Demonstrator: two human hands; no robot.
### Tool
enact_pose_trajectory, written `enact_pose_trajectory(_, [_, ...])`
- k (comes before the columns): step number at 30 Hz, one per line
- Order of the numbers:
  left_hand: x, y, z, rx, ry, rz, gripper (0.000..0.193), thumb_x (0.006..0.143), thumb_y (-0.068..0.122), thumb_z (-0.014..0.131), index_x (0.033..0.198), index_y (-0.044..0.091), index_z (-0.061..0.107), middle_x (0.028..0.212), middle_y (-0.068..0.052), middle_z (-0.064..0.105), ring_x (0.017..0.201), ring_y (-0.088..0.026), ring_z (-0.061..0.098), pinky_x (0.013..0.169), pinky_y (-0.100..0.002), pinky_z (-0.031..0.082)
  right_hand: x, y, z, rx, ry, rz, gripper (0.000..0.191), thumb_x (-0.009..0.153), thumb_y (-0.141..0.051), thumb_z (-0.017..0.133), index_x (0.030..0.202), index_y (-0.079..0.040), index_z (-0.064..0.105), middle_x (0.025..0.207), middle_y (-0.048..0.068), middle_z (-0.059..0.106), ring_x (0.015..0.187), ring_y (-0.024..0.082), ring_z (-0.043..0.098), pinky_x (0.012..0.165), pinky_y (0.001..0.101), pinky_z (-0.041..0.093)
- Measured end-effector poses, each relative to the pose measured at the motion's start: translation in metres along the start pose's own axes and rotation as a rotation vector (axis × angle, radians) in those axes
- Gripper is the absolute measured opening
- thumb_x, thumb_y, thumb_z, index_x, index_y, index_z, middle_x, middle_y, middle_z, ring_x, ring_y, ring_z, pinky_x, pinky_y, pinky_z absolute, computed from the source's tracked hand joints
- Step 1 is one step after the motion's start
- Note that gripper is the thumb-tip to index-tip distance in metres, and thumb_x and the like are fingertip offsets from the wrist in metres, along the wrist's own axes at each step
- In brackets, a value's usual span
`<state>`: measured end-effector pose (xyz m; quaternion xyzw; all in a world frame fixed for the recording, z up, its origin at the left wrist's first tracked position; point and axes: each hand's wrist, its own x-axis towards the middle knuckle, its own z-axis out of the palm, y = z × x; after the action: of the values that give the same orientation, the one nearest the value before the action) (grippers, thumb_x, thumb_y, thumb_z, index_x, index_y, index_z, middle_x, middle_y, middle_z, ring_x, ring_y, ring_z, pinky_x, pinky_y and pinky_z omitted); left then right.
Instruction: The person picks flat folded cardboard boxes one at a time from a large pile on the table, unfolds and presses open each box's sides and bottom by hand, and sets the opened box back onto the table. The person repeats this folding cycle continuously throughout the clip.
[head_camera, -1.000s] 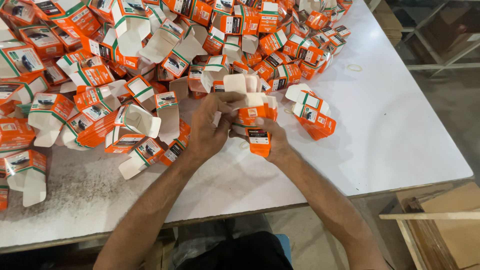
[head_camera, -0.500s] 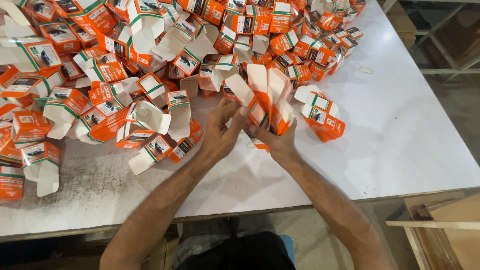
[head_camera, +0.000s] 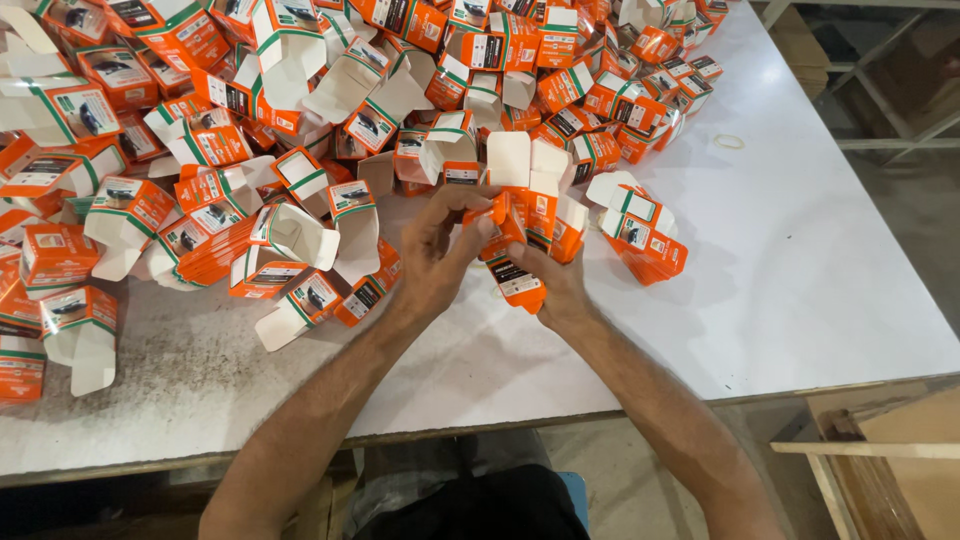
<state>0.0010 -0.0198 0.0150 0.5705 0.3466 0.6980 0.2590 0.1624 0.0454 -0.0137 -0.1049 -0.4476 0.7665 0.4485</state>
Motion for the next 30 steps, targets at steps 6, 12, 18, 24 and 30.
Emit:
enact_pose_trajectory(6, [-0.001, -0.008, -0.003, -0.115, 0.064, -0.125, 0.024, 0.109, 0.023, 0.062, 0.114, 0.000, 0.064, 0.129, -0.012, 0.070, 0.105, -0.012, 0.062, 0.094, -0.030, 0.054, -0.002, -0.005, 0.006, -0.001, -0.051, 0.010, 0.049, 0.091, -0.007, 0.074, 0.136, 0.003, 0.055, 0.120, 0.015, 0.068, 0.106, 0.024, 0.071, 0.087, 0.0373, 0.062])
enact_pose_trajectory(12, [-0.009, -0.006, 0.006, 0.063, -0.023, 0.039, 0.025, 0.111, 0.024, 0.058, 0.114, 0.000, 0.063, 0.143, -0.012, 0.057, 0.127, -0.013, 0.057, 0.106, -0.030, 0.049, -0.001, -0.007, 0.013, -0.035, 0.100, -0.090, 0.052, 0.089, -0.008, 0.076, 0.134, 0.001, 0.054, 0.121, 0.013, 0.068, 0.108, 0.022, 0.070, 0.093, 0.0389, 0.060])
enact_pose_trajectory(18, [0.013, 0.007, -0.018, 0.081, 0.162, -0.116, 0.017, 0.099, 0.010, 0.072, 0.098, -0.002, 0.061, 0.134, -0.015, 0.062, 0.100, -0.019, 0.059, 0.078, -0.028, 0.053, 0.001, -0.006, 0.011, -0.597, -0.066, -0.569, 0.067, 0.095, -0.019, 0.084, 0.146, 0.002, 0.046, 0.138, 0.010, 0.057, 0.132, 0.021, 0.057, 0.120, 0.0400, 0.048])
enact_pose_trajectory(24, [0.021, 0.018, -0.022, 0.295, 0.137, 0.087, 0.062, 0.097, -0.001, 0.072, 0.148, 0.002, 0.038, 0.146, -0.013, 0.046, 0.132, -0.026, 0.053, 0.109, -0.039, 0.049, 0.004, -0.008, 0.009, -0.499, -0.026, -0.364, 0.059, 0.099, -0.024, 0.077, 0.143, 0.006, 0.052, 0.129, 0.014, 0.066, 0.119, 0.023, 0.067, 0.106, 0.0434, 0.059])
enact_pose_trajectory(30, [0.005, 0.011, 0.003, 0.669, -0.042, 0.221, 0.049, 0.090, 0.000, 0.074, 0.135, 0.003, 0.054, 0.134, -0.017, 0.053, 0.122, -0.033, 0.052, 0.098, -0.042, 0.051, 0.001, -0.014, 0.005, -0.183, -0.198, 0.007, 0.060, 0.091, -0.015, 0.074, 0.141, 0.004, 0.049, 0.130, 0.016, 0.064, 0.116, 0.026, 0.067, 0.105, 0.0439, 0.057])
